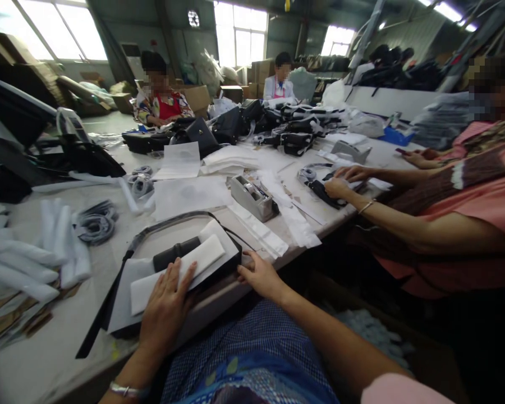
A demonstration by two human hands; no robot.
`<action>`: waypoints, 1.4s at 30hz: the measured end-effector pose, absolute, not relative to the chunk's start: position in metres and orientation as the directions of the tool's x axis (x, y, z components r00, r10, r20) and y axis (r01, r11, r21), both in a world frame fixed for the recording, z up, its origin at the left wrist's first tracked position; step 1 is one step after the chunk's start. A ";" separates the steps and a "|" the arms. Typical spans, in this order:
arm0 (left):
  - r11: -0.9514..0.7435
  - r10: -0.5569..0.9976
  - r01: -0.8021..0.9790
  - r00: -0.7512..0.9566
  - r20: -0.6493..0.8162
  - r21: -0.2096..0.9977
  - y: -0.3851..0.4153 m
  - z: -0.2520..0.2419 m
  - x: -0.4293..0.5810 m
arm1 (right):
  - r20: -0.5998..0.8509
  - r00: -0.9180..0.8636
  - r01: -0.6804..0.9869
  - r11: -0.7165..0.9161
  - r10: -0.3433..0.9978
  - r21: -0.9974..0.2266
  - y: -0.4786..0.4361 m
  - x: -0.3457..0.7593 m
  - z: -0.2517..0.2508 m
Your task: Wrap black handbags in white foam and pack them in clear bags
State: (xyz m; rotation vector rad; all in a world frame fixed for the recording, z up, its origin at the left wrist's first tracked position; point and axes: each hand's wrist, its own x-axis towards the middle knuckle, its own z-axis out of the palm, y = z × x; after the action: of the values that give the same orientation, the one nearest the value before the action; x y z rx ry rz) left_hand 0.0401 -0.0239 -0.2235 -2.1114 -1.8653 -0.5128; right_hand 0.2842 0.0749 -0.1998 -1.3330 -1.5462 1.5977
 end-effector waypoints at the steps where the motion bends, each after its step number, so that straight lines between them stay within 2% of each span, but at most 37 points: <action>1: -0.133 0.888 0.991 0.108 0.448 0.026 -0.024 -0.224 0.040 | -0.305 -0.375 0.269 -0.212 0.876 -0.940 0.077 0.284 -0.200; 5: -0.141 0.869 0.990 0.115 0.481 0.018 -0.024 -0.227 0.037 | -0.359 -0.450 0.397 -0.177 0.818 -0.901 0.085 0.284 -0.198; 7: -0.131 0.867 0.991 0.114 0.485 0.003 -0.024 -0.227 0.037 | -0.316 -0.480 0.512 -0.031 0.818 -0.858 0.087 0.287 -0.191; 9: -0.108 0.868 0.994 0.103 0.485 -0.016 -0.025 -0.226 0.038 | -0.227 -0.513 0.631 0.185 0.828 -0.753 0.089 0.291 -0.175; 11: -0.078 0.871 0.997 0.082 0.484 -0.029 -0.025 -0.226 0.041 | -0.149 -0.551 0.682 0.340 0.821 -0.647 0.094 0.294 -0.152; 13: -0.045 0.869 0.998 0.055 0.492 -0.033 -0.025 -0.226 0.044 | -0.100 -0.574 0.665 0.392 0.813 -0.636 0.102 0.291 -0.128; 16: -0.007 0.852 0.999 0.024 0.522 -0.035 -0.023 -0.228 0.048 | 0.048 -0.623 0.574 0.498 0.781 -0.650 0.123 0.271 -0.100; 21: 0.015 0.817 0.999 0.016 0.577 -0.049 -0.020 -0.233 0.050 | 0.191 -0.763 0.347 0.642 0.617 -0.684 0.166 0.179 -0.098; 24: 0.028 0.794 0.998 0.013 0.608 -0.058 -0.019 -0.232 0.048 | 0.200 -0.829 0.256 0.672 0.523 -0.695 0.190 0.096 -0.108; 25: 0.030 0.785 0.998 0.015 0.620 -0.062 -0.019 -0.232 0.048 | 0.189 -0.828 0.282 0.683 0.529 -0.674 0.198 0.066 -0.112; 27: 0.031 0.761 0.997 0.020 0.649 -0.068 -0.018 -0.232 0.047 | 0.150 -0.806 0.409 0.722 0.572 -0.558 0.214 0.010 -0.119; 30: 0.061 0.676 0.997 -0.009 0.736 -0.044 -0.010 -0.237 0.050 | 0.107 -0.769 0.511 0.707 0.630 -0.489 0.237 -0.062 -0.133; 34: 0.139 0.412 0.982 -0.172 0.895 0.125 0.012 -0.257 0.064 | 0.025 -0.703 0.634 0.642 0.711 -0.432 0.255 -0.126 -0.156; 37: 0.164 0.250 0.952 -0.295 0.922 0.260 0.028 -0.274 0.077 | -0.020 -0.650 0.696 0.586 0.759 -0.415 0.262 -0.147 -0.169; 39: 0.187 0.234 0.938 -0.330 0.915 0.291 0.032 -0.283 0.082 | -0.018 -0.632 0.706 0.566 0.775 -0.426 0.267 -0.150 -0.172; 42: 0.208 0.354 0.953 -0.284 0.891 0.221 0.027 -0.289 0.082 | 0.006 -0.623 0.689 0.552 0.782 -0.469 0.274 -0.138 -0.168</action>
State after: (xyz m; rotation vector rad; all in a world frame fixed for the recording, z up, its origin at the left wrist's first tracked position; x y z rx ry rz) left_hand 0.0821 0.0266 -0.2887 -1.2242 -1.7684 -1.0605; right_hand -0.1377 0.2736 -0.1676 -1.2384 -2.5732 0.6367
